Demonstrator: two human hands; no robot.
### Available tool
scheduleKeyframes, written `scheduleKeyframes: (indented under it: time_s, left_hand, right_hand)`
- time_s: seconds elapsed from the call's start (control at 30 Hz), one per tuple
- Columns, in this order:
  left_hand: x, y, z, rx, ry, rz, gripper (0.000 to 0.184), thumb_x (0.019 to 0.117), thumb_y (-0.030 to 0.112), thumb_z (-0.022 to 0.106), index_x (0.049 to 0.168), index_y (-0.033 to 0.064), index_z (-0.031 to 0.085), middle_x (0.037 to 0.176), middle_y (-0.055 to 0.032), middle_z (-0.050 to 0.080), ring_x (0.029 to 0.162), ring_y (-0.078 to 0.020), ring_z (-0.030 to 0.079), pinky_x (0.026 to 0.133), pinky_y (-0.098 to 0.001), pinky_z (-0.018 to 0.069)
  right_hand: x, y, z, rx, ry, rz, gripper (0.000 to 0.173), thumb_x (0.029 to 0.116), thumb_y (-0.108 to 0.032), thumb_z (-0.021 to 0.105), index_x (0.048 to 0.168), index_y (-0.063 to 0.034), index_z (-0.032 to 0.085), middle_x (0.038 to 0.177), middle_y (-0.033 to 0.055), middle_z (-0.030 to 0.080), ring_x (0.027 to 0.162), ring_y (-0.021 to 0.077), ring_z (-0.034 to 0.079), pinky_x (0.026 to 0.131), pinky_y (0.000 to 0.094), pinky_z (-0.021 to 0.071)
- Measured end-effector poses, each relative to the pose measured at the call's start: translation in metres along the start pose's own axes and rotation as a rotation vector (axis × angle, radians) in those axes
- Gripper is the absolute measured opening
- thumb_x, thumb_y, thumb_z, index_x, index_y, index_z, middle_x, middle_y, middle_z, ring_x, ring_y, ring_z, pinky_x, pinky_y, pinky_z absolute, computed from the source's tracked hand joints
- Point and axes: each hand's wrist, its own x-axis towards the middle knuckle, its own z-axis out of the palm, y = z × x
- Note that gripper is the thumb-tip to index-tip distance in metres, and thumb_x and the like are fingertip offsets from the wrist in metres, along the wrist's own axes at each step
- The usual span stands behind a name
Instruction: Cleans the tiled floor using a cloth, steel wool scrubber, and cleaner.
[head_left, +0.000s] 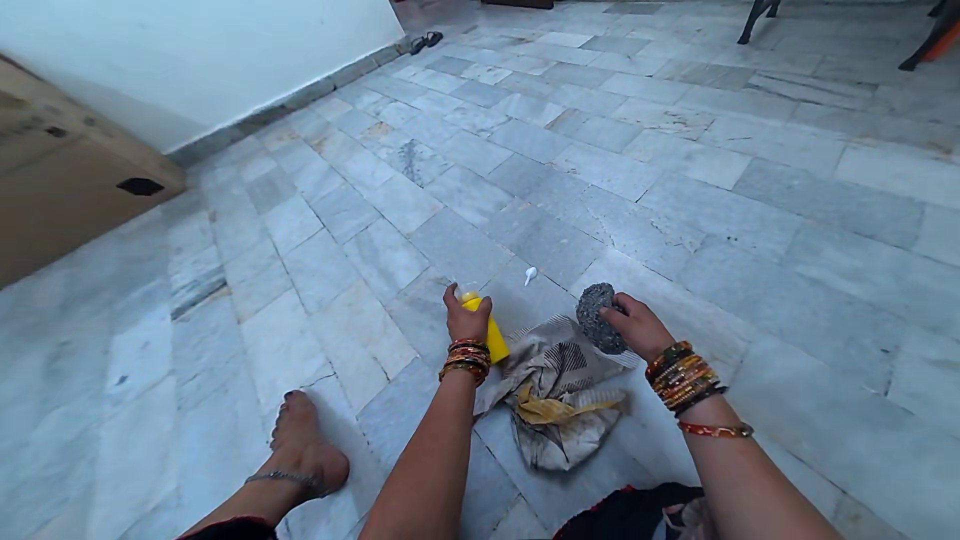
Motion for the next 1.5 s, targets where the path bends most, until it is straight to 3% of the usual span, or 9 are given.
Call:
scheduleKeyframes:
  time_s: [0.23,0.6,0.8,1.03,1.2,1.3,1.37,1.43,1.5]
  left_hand:
    - [0.043,0.010,-0.021,0.352,-0.096,0.155,0.079,0.0876,0.019,0.080,0.155,0.0147,0.039,0.139,-0.0315,0.054,0.116,-0.0529,0.061,0.092,-0.0715,0.0483]
    - [0.041,0.009,-0.018,0.329,-0.023,0.200,0.070,0.0883,0.020,0.079,0.150,0.0135,0.047,0.138,-0.0279,0.057,0.114,-0.0497,0.063,0.091,-0.0698,0.0494]
    - [0.029,-0.020,-0.051,0.127,0.138,0.376,0.088,0.0878,0.019,0.081,0.158,0.0038,0.030,0.150,-0.0330,0.045,0.131,-0.0500,0.053,0.108,-0.0652,0.0426]
    - [0.056,-0.062,-0.133,0.073,0.421,0.210,0.096,0.0849,0.019,0.085,0.160,0.0076,0.027,0.153,-0.0298,0.044,0.137,-0.0430,0.051,0.114,-0.0564,0.0390]
    - [0.064,-0.081,-0.157,0.062,0.444,0.128,0.097,0.0845,0.020,0.086,0.160,0.0111,0.026,0.145,-0.0319,0.052,0.130,-0.0467,0.056,0.109,-0.0600,0.0422]
    - [0.067,-0.088,-0.164,0.090,0.415,0.120,0.105,0.0830,0.019,0.088,0.163,0.0140,0.020,0.144,-0.0331,0.052,0.128,-0.0497,0.057,0.108,-0.0633,0.0433]
    - [0.061,-0.087,-0.165,0.129,0.449,0.126,0.109,0.0836,0.019,0.087,0.164,0.0107,0.014,0.156,-0.0312,0.040,0.142,-0.0463,0.045,0.116,-0.0585,0.0368]
    - [0.047,-0.090,-0.163,0.175,0.518,0.216,0.107,0.0874,0.028,0.082,0.163,0.0021,0.011,0.166,-0.0313,0.017,0.155,-0.0442,0.019,0.126,-0.0530,0.0192]
    - [0.022,-0.089,-0.148,0.203,0.573,0.359,0.095,0.0947,0.036,0.070,0.160,-0.0068,0.016,0.165,-0.0356,0.016,0.155,-0.0484,0.017,0.127,-0.0534,0.0154]
  right_hand:
    - [0.000,0.002,0.003,-0.009,-0.002,0.000,0.026,0.1073,-0.023,0.054,0.116,0.0000,0.063,0.102,0.0202,0.066,0.095,0.0313,0.064,0.086,0.0531,0.0497]
    - [0.003,0.006,0.003,0.010,0.010,-0.001,0.026,0.1068,-0.023,0.055,0.117,-0.0002,0.063,0.102,0.0195,0.066,0.094,0.0300,0.065,0.086,0.0523,0.0503]
    - [-0.002,0.004,-0.001,0.030,0.044,-0.007,0.026,0.1069,-0.022,0.056,0.118,0.0007,0.063,0.104,0.0211,0.067,0.095,0.0317,0.065,0.086,0.0541,0.0502]
    - [-0.001,0.003,0.005,0.048,0.040,-0.025,0.023,0.1067,-0.020,0.056,0.116,-0.0003,0.063,0.099,0.0182,0.067,0.090,0.0274,0.064,0.082,0.0498,0.0506]
    - [0.004,0.006,0.003,0.046,0.028,-0.017,0.025,0.1060,-0.019,0.057,0.117,0.0026,0.063,0.104,0.0206,0.066,0.098,0.0299,0.064,0.089,0.0523,0.0492]
    - [0.004,0.008,0.004,0.046,0.044,-0.046,0.024,0.1059,-0.017,0.056,0.116,0.0026,0.063,0.102,0.0200,0.066,0.095,0.0290,0.064,0.087,0.0518,0.0495]
    - [0.003,0.007,0.005,0.025,0.050,-0.054,0.023,0.1066,-0.018,0.056,0.115,0.0019,0.063,0.099,0.0192,0.066,0.090,0.0281,0.063,0.083,0.0509,0.0495]
    - [0.003,0.008,0.007,0.024,0.049,-0.059,0.023,0.1064,-0.018,0.056,0.115,0.0019,0.063,0.098,0.0194,0.066,0.089,0.0283,0.063,0.083,0.0512,0.0495]
    - [0.002,0.009,0.009,0.071,0.051,-0.064,0.022,0.1063,-0.018,0.056,0.114,0.0018,0.063,0.097,0.0189,0.066,0.088,0.0273,0.063,0.082,0.0503,0.0500]
